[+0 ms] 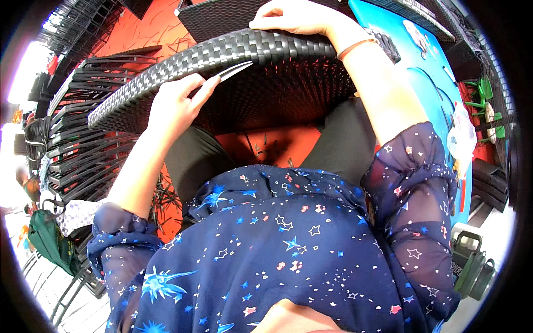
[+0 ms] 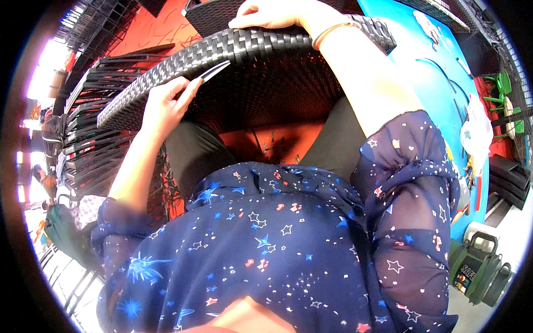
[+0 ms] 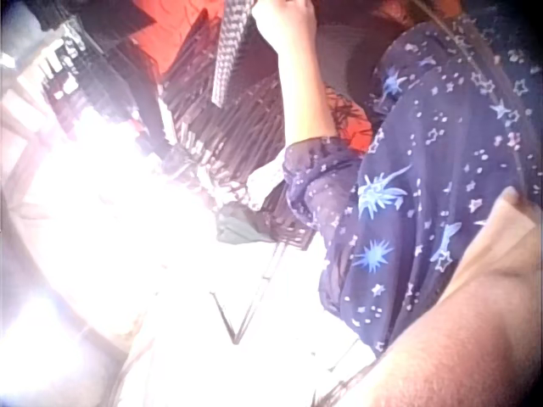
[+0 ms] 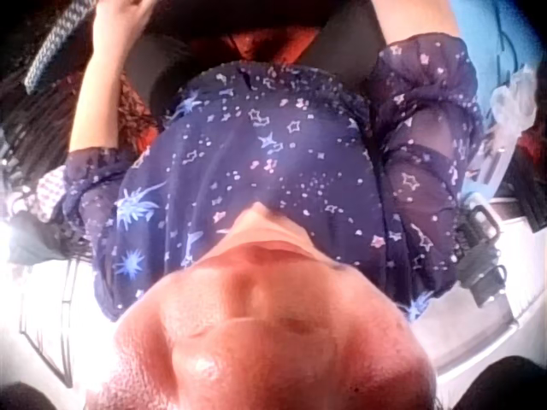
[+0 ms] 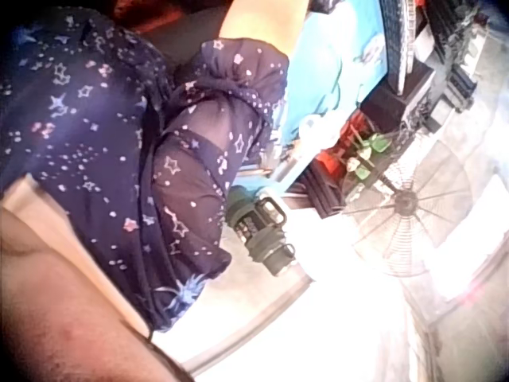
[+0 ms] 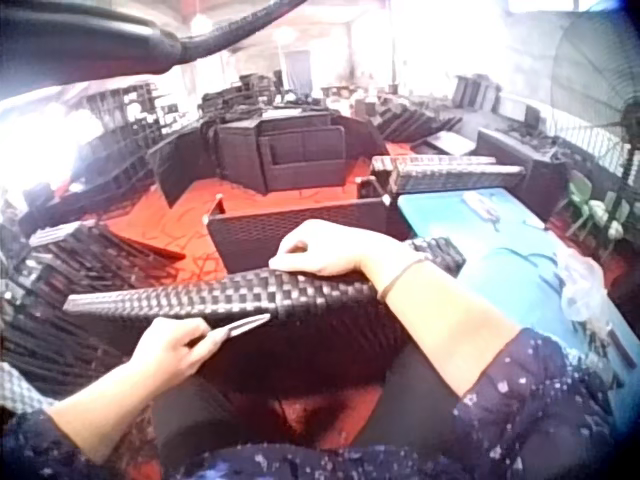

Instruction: The person uses a metal tool to pry and adjust the woven strips on the edge of a black wicker chair. They repeatedly lift the strips, insert the tool, and press the weave back into place to tighten the structure.

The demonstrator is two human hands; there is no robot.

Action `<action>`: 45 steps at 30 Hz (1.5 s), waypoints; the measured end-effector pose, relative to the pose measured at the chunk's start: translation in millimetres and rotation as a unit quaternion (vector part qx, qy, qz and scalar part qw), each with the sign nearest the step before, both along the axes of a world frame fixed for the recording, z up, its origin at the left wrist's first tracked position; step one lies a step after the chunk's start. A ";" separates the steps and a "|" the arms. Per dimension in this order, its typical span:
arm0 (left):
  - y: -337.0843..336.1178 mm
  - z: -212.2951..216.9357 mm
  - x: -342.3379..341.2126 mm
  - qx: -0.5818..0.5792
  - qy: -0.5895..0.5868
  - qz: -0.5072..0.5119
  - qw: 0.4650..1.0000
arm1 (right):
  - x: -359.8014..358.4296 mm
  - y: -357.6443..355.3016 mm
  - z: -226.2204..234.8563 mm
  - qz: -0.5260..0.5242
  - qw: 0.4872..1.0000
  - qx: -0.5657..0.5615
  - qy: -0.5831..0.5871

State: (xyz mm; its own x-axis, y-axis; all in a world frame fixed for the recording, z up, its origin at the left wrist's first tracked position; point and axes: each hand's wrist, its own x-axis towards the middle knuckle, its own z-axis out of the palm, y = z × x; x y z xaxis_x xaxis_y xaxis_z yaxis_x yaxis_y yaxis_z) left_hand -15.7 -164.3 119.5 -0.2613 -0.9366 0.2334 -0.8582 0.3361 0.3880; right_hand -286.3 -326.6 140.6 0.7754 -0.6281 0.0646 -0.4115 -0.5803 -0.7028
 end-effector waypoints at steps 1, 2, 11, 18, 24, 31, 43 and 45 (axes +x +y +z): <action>-0.4 -1.2 -1.3 -0.019 0.002 -0.010 1.000 | -0.3 -0.1 -0.2 -0.001 1.000 -0.003 -0.004; -1.2 -3.4 -2.8 -0.039 0.005 -0.019 0.999 | -0.7 -0.3 -0.7 -0.001 1.000 -0.006 -0.007; -2.5 -18.9 4.5 0.043 0.092 -0.017 0.995 | 0.8 -2.2 -4.2 0.007 0.999 -0.030 -0.014; -3.6 -11.6 -7.1 -0.068 -0.047 -0.006 0.997 | 0.6 -3.6 -5.7 0.006 0.999 -0.032 -0.014; 0.7 -1.1 -12.0 -0.124 -0.093 0.009 0.988 | 2.8 -2.5 -7.3 -0.002 0.998 -0.052 -0.022; 5.7 3.4 -8.7 -0.103 -0.166 0.043 0.980 | 1.0 -5.6 -10.0 -0.001 0.998 -0.051 -0.025; -5.6 -8.2 -3.6 -0.055 -0.002 -0.038 0.998 | 0.8 -3.1 -9.3 0.008 0.999 -0.041 -0.035; -5.0 -10.7 -2.7 -0.034 0.013 -0.022 0.999 | 1.9 -4.5 -10.6 0.000 0.998 -0.050 -0.036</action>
State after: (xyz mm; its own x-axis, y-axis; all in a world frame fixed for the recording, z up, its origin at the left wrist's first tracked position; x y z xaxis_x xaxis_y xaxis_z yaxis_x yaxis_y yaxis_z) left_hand -18.4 -169.3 108.8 -0.2959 -0.9055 0.3040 -0.8319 0.4007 0.3838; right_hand -284.3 -331.1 129.9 0.7670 -0.6150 0.1830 -0.3613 -0.6497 -0.6688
